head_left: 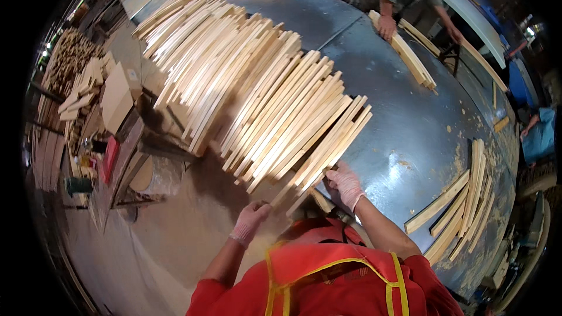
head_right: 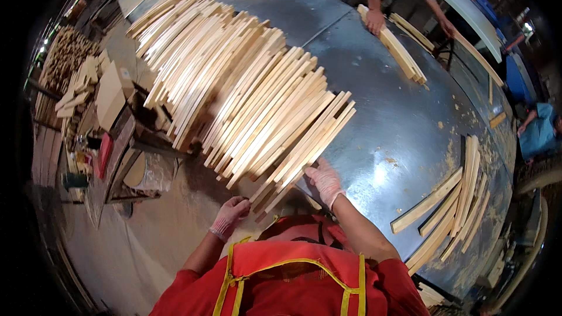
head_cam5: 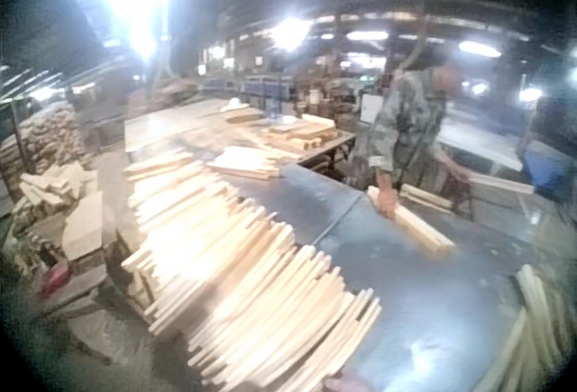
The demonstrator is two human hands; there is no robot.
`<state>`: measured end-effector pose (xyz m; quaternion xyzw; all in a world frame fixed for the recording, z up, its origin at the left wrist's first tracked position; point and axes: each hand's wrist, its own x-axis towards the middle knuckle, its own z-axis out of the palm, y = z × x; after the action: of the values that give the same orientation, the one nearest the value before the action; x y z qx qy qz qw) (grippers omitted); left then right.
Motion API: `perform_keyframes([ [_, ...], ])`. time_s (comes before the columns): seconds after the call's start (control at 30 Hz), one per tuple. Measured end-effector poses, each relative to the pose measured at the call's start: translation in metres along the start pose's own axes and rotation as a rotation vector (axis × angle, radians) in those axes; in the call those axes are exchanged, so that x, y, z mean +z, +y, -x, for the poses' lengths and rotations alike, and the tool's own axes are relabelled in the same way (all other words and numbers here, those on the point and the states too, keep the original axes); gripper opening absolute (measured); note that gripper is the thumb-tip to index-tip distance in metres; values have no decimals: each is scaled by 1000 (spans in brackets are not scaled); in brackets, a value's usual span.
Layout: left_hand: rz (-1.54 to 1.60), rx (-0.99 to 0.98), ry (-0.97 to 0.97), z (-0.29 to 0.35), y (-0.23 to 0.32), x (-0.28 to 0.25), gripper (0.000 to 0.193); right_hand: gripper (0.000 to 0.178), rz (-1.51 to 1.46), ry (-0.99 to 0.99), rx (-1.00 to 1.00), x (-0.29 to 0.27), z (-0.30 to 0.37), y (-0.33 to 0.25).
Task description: The person sorts and stacks thin wooden slats on a large metal table in a workshop. They pick up individual pieces, inspect them, and place them into a growing pile, occasionally moving other pieces aside to maintain order.
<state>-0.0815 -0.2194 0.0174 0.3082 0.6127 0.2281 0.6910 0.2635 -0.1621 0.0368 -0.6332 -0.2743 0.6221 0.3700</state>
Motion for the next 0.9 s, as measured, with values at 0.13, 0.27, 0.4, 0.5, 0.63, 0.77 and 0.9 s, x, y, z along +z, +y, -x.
perform_keyframes([
  [0.13,-806,221,-42,30,81,33,48,57,-179,38,-117,-9,-28,48],
  [0.27,-1063,433,-3,53,120,38,36,65,-195,-16,2,0,-10,18],
  [0.4,-371,184,-102,98,171,54,25,67,-278,43,-21,-8,-25,29],
  [0.5,-313,201,-101,88,147,61,25,66,-212,-144,-32,-3,-24,7],
  [0.63,-370,241,-140,67,113,96,31,66,-762,-392,-33,-20,7,-20],
  [0.77,-886,669,-111,45,78,149,53,82,-968,-336,-179,-26,65,-19],
  [0.9,-1353,800,-320,40,70,171,79,58,-966,-142,-90,-57,71,2],
])
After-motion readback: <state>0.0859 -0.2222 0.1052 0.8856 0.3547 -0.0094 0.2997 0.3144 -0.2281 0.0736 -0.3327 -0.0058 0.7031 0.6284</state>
